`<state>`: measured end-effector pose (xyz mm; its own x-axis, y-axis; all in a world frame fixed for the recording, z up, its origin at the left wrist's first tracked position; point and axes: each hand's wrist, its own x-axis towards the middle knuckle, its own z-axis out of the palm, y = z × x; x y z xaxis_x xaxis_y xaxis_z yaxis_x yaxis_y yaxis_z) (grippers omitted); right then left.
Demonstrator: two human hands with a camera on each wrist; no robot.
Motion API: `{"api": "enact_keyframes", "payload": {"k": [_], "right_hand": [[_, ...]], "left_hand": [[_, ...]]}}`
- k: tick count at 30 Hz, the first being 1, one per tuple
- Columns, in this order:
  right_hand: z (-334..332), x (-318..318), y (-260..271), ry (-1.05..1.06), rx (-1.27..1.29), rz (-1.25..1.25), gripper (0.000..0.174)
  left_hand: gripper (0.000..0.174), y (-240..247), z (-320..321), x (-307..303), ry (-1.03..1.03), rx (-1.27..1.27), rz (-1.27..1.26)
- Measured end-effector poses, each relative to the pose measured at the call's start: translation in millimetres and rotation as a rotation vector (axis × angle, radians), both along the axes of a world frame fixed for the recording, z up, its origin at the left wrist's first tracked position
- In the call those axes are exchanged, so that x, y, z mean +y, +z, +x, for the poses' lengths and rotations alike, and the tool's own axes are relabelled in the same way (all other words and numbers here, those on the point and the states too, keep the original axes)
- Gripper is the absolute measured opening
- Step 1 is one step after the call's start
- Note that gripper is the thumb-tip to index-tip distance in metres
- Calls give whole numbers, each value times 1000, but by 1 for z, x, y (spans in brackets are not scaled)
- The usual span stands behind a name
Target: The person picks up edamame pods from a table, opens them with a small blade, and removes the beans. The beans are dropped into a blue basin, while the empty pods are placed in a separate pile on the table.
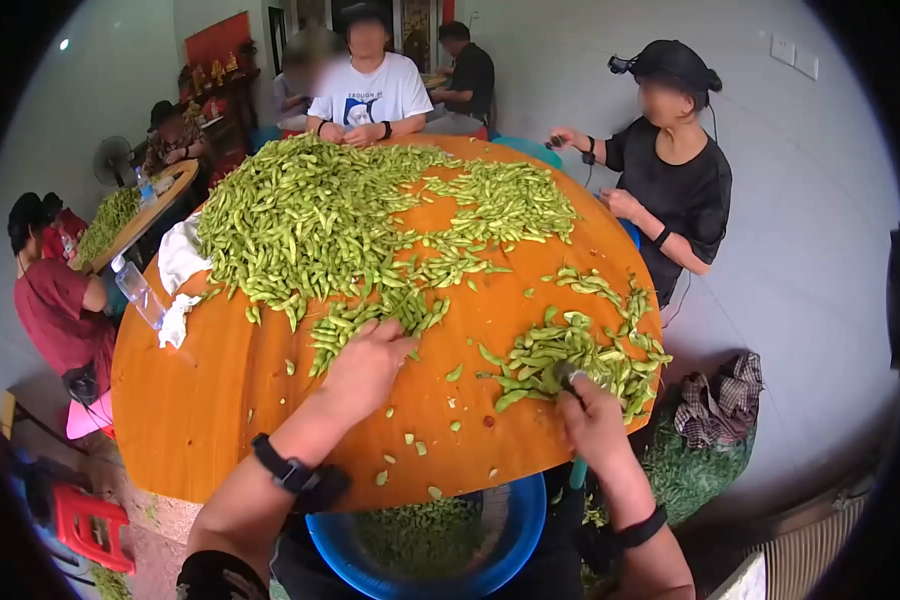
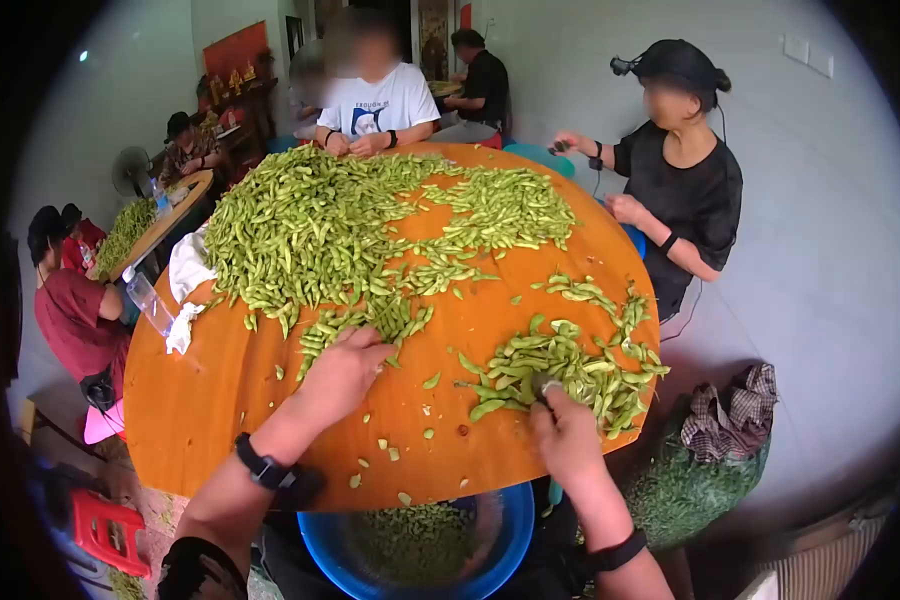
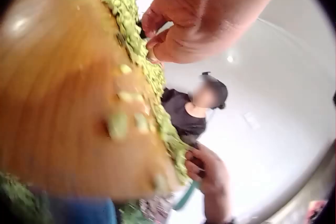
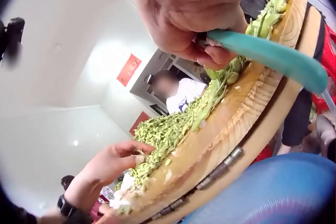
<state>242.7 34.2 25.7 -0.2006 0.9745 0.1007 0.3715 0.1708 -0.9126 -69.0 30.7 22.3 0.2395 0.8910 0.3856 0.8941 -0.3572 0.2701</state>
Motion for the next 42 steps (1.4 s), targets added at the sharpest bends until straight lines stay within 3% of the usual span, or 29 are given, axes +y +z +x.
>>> {"api": "enact_keyframes", "payload": {"k": [4, 8, 12, 14, 15, 17, 18, 20, 21, 23, 27, 36, 38, 42], "right_hand": [[-13, -13, 10, 58, 117, -250, 15], [-31, -10, 5, 199, 102, -144, 14], [-62, -4, -1, 263, 140, 42, 18], [-74, -3, 2, 290, 145, 173, 18], [-81, -2, 4, 288, 145, 172, 18], [-92, 1, 4, 302, 153, 96, 14], [-96, 2, 1, 300, 150, 90, 14], [-101, 4, -3, 353, 149, 71, 9], [-101, 1, 0, 355, 143, 67, 9], [-101, -6, 10, 490, 272, -238, 8], [-97, -11, 5, 454, 265, -256, 9], [-97, -13, 22, 395, 195, -158, 8], [-100, -7, 9, 354, 176, 85, 9], [-111, -11, 7, 328, 88, 125, 9]], "left_hand": [[12, -3, 0, 26, -43, 184, 69], [18, -6, 1, 23, 17, 351, 171], [21, 7, 5, 9, 8, 349, 162], [25, 11, 13, -5, 31, 2, 9], [25, 8, 15, -9, 30, 1, 8], [27, 3, 18, -16, -69, -592, -233], [27, 2, 18, -19, -70, -596, -239], [24, 2, 20, -26, -142, -1064, -347], [24, 1, 21, -29, -140, -1071, -349], [21, 1, 21, -34, -69, -1318, -510], [20, -9, 25, -36, -147, -1438, -566], [19, -9, 15, -30, -212, -1272, -303], [19, -3, 15, -31, -122, -1327, -426], [21, -5, 13, -32, -182, -1363, -444]]}}
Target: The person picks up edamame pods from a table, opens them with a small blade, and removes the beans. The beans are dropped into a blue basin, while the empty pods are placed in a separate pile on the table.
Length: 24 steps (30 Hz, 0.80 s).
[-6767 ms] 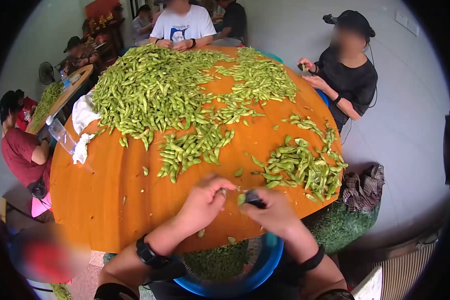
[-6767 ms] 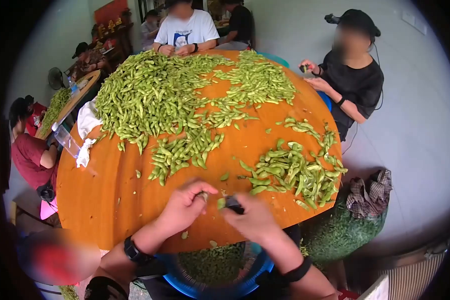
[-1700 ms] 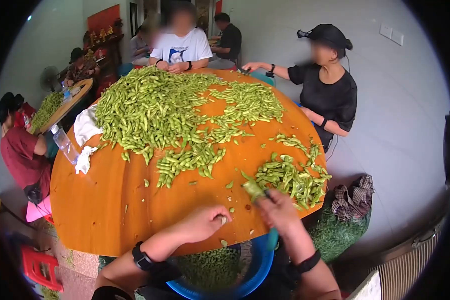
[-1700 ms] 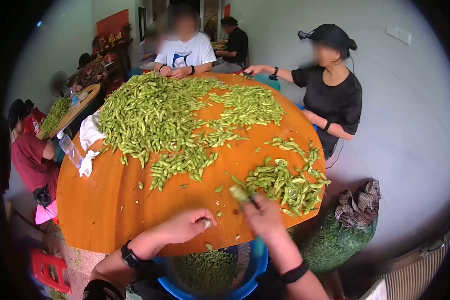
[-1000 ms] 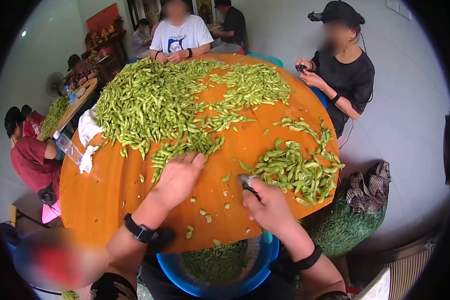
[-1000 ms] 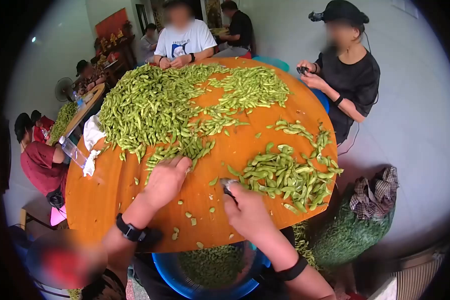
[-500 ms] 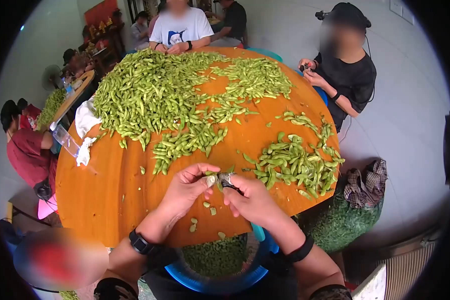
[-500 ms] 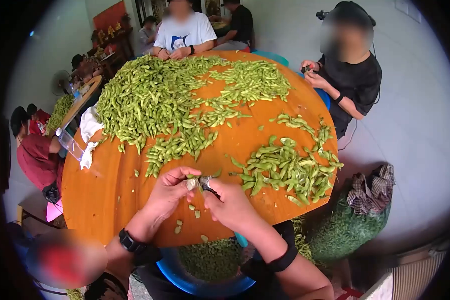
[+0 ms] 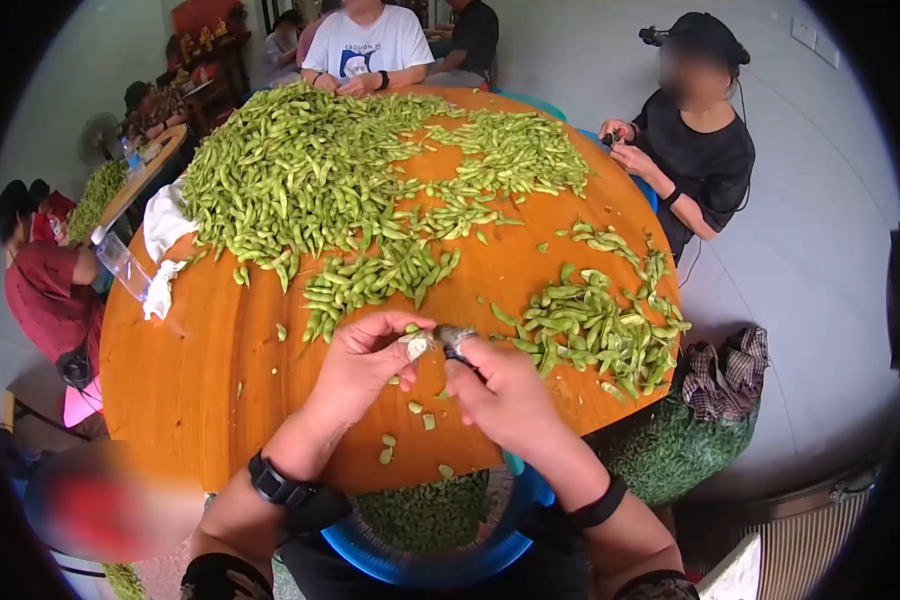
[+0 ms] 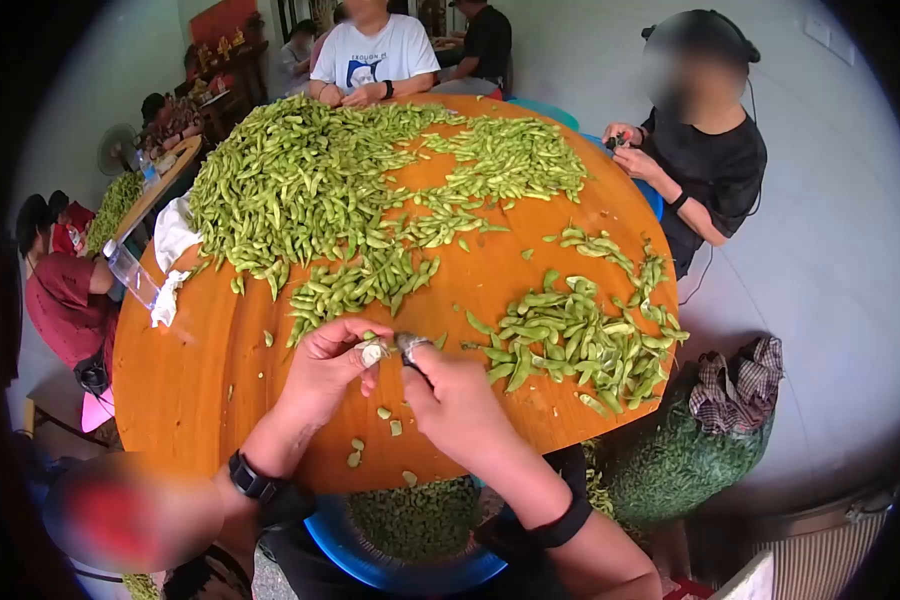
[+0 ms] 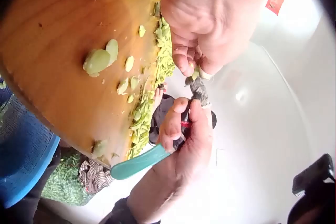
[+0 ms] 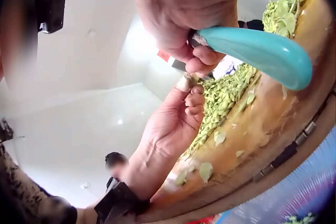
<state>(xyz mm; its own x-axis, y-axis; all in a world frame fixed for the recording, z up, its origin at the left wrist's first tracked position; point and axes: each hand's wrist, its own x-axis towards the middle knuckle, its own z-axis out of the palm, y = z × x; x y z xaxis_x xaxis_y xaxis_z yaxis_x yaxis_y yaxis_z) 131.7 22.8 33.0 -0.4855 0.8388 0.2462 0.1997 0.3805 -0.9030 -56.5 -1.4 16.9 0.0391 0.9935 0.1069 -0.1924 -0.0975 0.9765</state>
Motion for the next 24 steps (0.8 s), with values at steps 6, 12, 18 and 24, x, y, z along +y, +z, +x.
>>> {"api": "enact_keyframes", "payload": {"k": [6, 12, 18, 24], "right_hand": [[-2, -6, 1, 80, 47, -322, 13], [4, -6, 15, 64, 80, -430, 17], [2, -5, 11, 78, 75, -455, 16], [-1, -8, 4, 111, 34, -419, 12]], "left_hand": [[21, -3, 2, 0, -34, -42, -20], [24, -6, 3, -2, 82, 129, 73], [46, 4, 3, -5, 195, 853, 406], [47, 1, 5, -7, 190, 975, 484]]}}
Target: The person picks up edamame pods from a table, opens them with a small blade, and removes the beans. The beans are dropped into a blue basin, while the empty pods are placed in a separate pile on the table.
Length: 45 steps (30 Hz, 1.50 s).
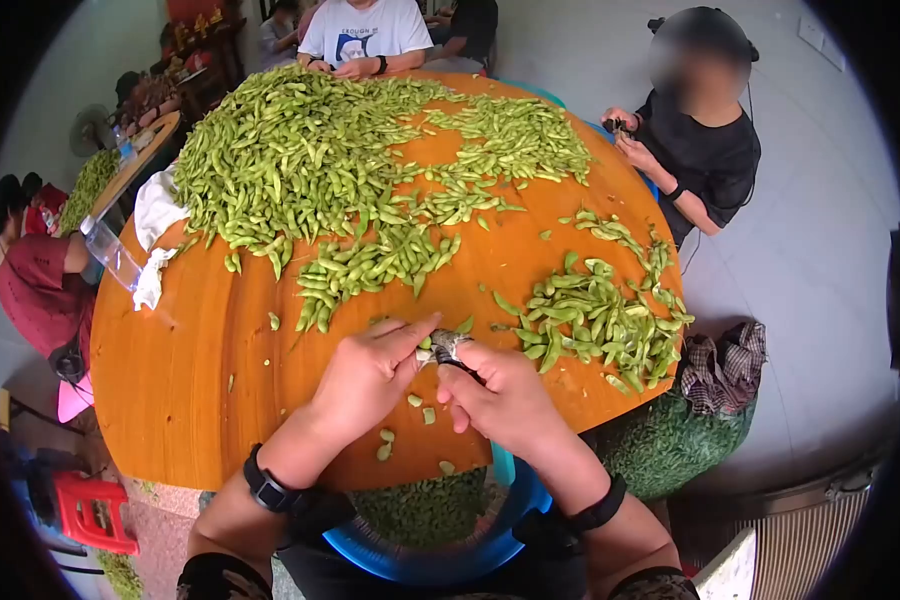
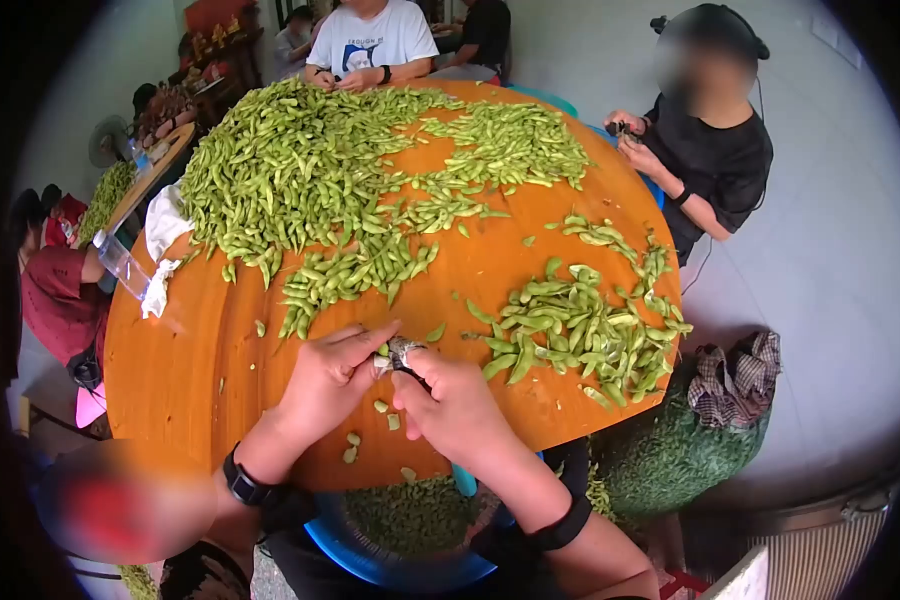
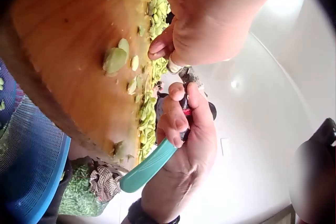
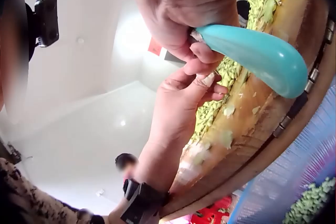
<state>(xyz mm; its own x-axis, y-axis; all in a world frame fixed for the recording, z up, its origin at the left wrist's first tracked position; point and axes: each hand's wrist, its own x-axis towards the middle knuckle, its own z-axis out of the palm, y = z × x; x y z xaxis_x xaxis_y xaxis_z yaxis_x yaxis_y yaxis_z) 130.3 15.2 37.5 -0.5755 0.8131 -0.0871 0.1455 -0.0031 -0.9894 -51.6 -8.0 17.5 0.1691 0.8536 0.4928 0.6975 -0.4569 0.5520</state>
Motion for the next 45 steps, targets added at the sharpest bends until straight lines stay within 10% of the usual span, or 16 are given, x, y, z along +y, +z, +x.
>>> {"api": "enact_keyframes", "payload": {"k": [27, 33, 45], "right_hand": [[-1, 9, -4, -80, 202, -294, 15], [6, 13, -4, -42, 188, -370, 14], [-4, 2, -11, -146, 23, 201, 20]], "left_hand": [[35, -12, -11, 9, -232, -531, -359], [35, -4, -16, 11, -307, -974, -822], [27, -12, -5, 12, -71, -774, -579]]}}
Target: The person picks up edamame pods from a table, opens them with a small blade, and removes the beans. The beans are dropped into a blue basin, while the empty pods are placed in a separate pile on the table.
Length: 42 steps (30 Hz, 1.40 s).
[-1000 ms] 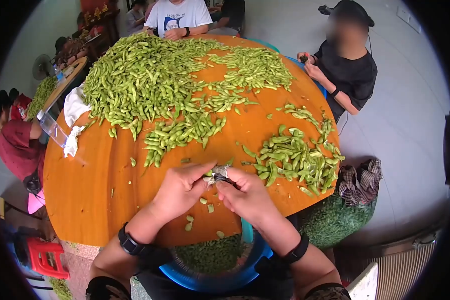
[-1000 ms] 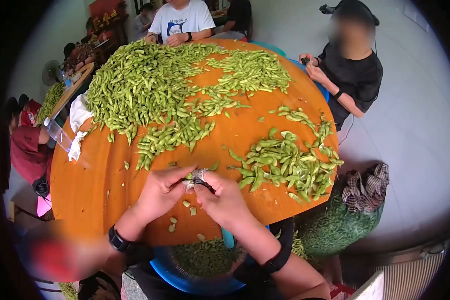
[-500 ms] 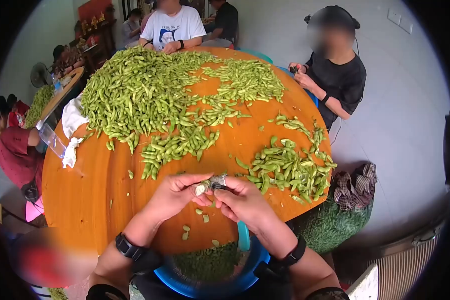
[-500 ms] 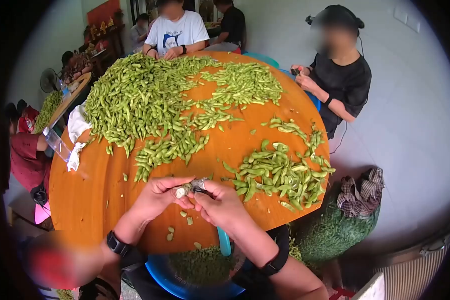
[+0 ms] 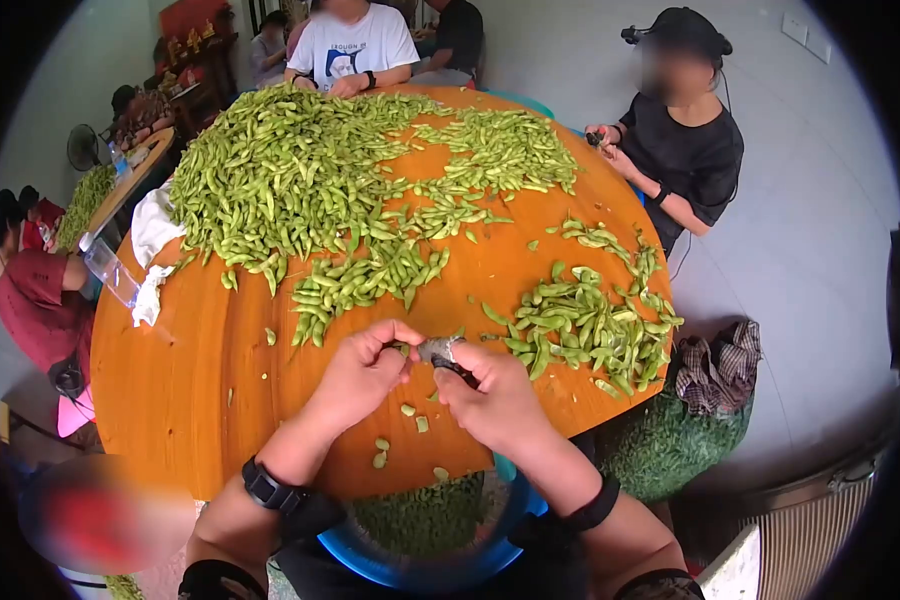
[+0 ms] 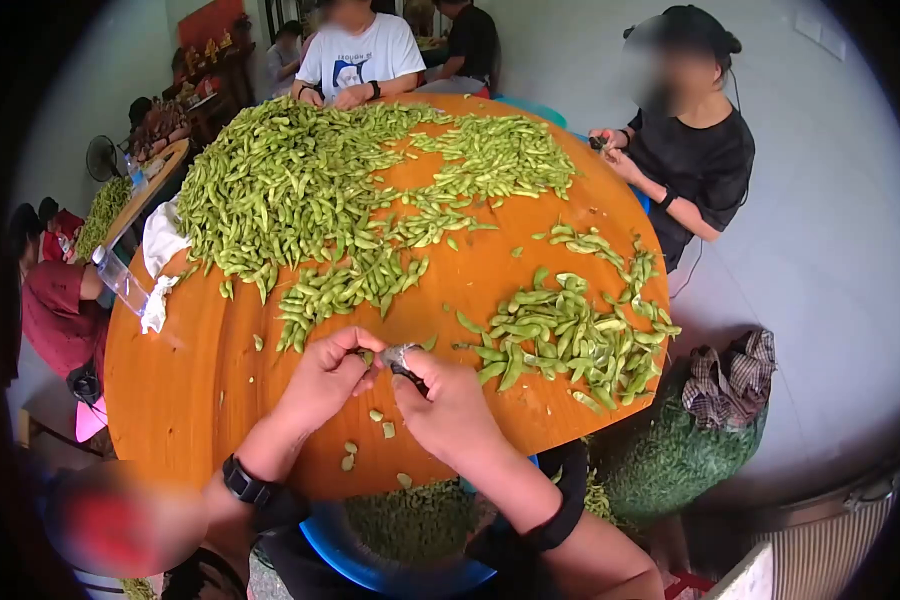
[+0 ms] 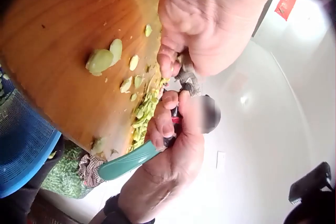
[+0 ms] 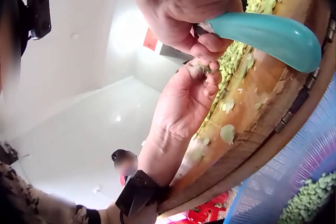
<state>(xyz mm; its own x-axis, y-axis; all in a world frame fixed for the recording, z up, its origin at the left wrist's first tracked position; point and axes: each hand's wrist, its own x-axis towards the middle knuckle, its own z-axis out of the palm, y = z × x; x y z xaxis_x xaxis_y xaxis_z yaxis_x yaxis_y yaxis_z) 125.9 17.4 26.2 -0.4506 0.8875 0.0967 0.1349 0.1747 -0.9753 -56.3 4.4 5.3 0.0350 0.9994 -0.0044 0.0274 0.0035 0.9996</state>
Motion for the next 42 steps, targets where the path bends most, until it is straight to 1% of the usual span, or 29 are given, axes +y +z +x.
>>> {"api": "enact_keyframes", "payload": {"k": [1, 4, 5, 6, 7, 8, 10, 12, 14, 15, 16, 17, 19, 20, 22, 23, 25, 26, 28, 29, 30, 32, 33, 34, 35, 37, 38, 40, 42], "right_hand": [[3, 3, -1, -1, 1, -3, 20], [22, 16, 5, -76, 31, 17, 20], [32, 20, 10, -95, 39, -106, 20], [41, 23, 13, -116, 49, -228, 20], [47, 25, 8, -106, 50, -220, 19], [50, 22, 8, -107, 54, -221, 19], [52, 12, 14, -17, 40, -248, 21], [42, 2, 22, 32, 82, -290, 22], [34, -7, 17, 89, 127, -250, 21], [28, -4, 6, 27, 116, -48, 17], [31, -2, 2, 27, 123, -54, 17], [34, 2, 4, -19, 91, 30, 15], [43, 13, -5, -175, 58, 205, 12], [53, 17, -1, -229, 30, 149, 12], [76, 34, -8, -272, -40, 176, 13], [84, 34, -5, -274, -37, 176, 13], [95, 33, 4, -251, -86, -61, 15], [97, 32, 0, -254, -84, -59, 15], [94, 24, -4, -170, -42, 134, 18], [94, 16, 2, -112, 4, -43, 21], [88, 10, 5, -116, 10, -40, 21], [80, -1, 4, 2, 36, -178, 20], [77, -3, 1, -1, 38, -174, 20], [74, -5, -4, 57, 64, -275, 19], [73, -5, -7, 115, 87, -376, 18], [71, -6, -5, 144, 126, -437, 18], [71, -7, -4, 175, 164, -500, 17], [70, -10, 1, 187, 169, -529, 14], [70, -12, 3, 199, 175, -560, 12]], "left_hand": [[27, 0, 0, -1, -1, 1, -3], [31, 4, 0, -4, -41, 256, 126], [31, 5, 0, -7, -38, 257, 124], [35, 6, 1, -10, -63, 401, 119], [40, 8, 2, -13, -89, 545, 112], [40, 11, 8, -16, -91, 549, 111], [50, 18, 26, -22, 5, 444, 173], [53, 26, 37, -24, -23, 452, 176], [56, 29, 44, -25, -53, 465, 170], [56, 29, 47, -24, -88, 365, 156], [56, 29, 49, -23, -121, 263, 144], [56, 31, 49, -24, -121, 269, 140], [46, 35, 47, -25, -26, 566, 300], [46, 34, 44, -26, -28, 571, 299], [32, 26, 38, -29, 87, 1012, 393], [32, 23, 41, -30, 86, 1014, 394], [20, 18, 47, -31, 63, 1119, 430], [20, 16, 49, -31, 61, 1120, 434], [17, 13, 52, -29, 54, 1016, 335], [17, 13, 53, -28, 51, 1019, 341], [14, 14, 53, -28, 80, 1017, 357], [12, 13, 53, -31, 110, 1016, 372], [12, 14, 53, -32, 100, 777, 260], [13, 14, 53, -33, 87, 538, 149], [13, 12, 55, -35, 85, 538, 153], [18, 6, 57, -39, 35, 3, -6], [18, 4, 57, -39, 34, 0, -6], [22, 10, 61, -39, -17, -178, 51], [23, 8, 60, -39, -23, -202, 28]]}}
